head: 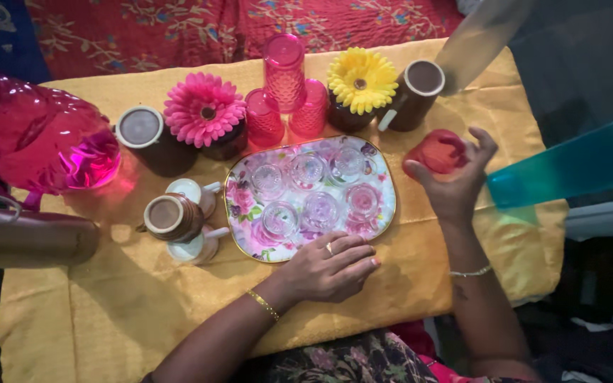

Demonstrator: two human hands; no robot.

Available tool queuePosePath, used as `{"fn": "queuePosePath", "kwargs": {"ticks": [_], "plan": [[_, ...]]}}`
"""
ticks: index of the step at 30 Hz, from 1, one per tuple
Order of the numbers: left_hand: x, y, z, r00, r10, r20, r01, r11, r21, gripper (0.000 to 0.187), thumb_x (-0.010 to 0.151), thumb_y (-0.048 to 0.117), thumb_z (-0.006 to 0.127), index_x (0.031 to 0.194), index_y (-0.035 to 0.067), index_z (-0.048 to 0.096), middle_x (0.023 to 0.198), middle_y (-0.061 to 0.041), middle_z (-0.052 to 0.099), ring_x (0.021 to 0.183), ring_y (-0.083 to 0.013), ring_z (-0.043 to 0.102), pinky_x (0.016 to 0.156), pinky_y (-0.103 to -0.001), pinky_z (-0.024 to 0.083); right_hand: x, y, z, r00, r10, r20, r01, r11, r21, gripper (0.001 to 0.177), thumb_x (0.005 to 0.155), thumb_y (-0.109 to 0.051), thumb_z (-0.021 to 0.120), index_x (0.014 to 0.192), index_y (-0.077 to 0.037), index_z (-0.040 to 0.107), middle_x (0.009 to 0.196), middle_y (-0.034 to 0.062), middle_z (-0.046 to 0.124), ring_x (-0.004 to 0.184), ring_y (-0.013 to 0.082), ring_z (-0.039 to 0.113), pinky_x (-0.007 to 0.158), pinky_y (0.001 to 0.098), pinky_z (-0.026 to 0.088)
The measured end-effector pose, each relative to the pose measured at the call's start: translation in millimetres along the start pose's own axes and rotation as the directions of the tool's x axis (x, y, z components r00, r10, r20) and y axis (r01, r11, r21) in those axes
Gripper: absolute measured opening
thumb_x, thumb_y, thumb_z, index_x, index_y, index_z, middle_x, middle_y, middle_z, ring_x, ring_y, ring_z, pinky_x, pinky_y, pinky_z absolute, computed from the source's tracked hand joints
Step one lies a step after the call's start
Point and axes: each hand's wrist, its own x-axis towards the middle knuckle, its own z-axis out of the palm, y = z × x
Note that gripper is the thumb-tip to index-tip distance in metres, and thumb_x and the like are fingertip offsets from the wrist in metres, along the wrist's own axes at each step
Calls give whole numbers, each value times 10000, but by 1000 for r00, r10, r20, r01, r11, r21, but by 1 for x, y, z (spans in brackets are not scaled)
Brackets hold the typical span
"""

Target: The person handles and moves several cups and glasses on a table, then picks up a metal bottle and pours liquid into a glass.

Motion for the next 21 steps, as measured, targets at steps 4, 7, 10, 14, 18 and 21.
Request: {"fn": "queuePosePath", "kwargs": {"ticks": [4, 7, 10, 14, 18, 21], "plan": [[0, 1, -1, 1000, 0, 16, 0, 1000, -26, 407, 875, 82, 786, 1239, 29, 613, 1206, -126, 687, 1137, -295, 689, 976, -425, 563, 6, 1, 7, 999, 20, 28, -20, 1000, -19, 1022, 798, -206, 1021, 1505, -82, 293, 1224, 180, 645, 1184, 262, 670, 1049, 379, 572], [0, 2, -1, 1000, 14, 23, -14, 1000, -9, 408, 872, 100, 783, 1237, 33, 613, 1213, -134, 686, 1134, -301, 685, 975, -431, 561, 8, 5, 9, 992, 112, 64, -103, 987, -124, 1194, 701, -255, 1029, 1576, -100, 232, 1266, 199, 659, 1179, 269, 685, 996, 390, 575], [-2, 1, -2, 1000, 14, 26, -14, 1000, -1, 409, 871, 101, 772, 1246, 44, 619, 1219, -131, 686, 1147, -298, 683, 985, -430, 561, 5, 10, 11, 998, -1, 64, 2, 1000, -26, 1225, 730, -199, 1022, 1628, -102, 194, 1475, 255, 555, 1269, 324, 657, 1044, 428, 595], [-3, 1, -3, 1000, 7, 14, -7, 1000, 3, 379, 913, 98, 772, 1253, 50, 613, 1226, -121, 679, 1160, -294, 677, 1009, -429, 556, 6, 13, 14, 998, 6, 56, -2, 997, -78, 1247, 705, -188, 1031, 1631, -109, 201, 1473, 265, 552, 1251, 317, 668, 1052, 421, 595], [-3, 2, -5, 1000, 19, 3, -19, 1000, 19, 376, 918, 98, 764, 1262, 51, 619, 1227, -119, 674, 1159, -294, 677, 1016, -434, 554, 7, 21, 15, 988, 99, 114, -99, 995, -11, 1292, 678, -234, 1020, 1640, -114, 167, 1441, 246, 570, 1249, 285, 669, 1041, 393, 608], [-3, 2, -8, 999, 45, 19, -45, 998, 38, 393, 919, 120, 752, 1282, 66, 612, 1250, -130, 670, 1162, -300, 677, 1010, -443, 552, 5, 33, 13, 988, 52, 147, -65, 994, 86, 1362, 675, -245, 1015, 1668, -108, 93, 1482, 233, 532, 1316, 283, 616, 1092, 396, 577]]}}
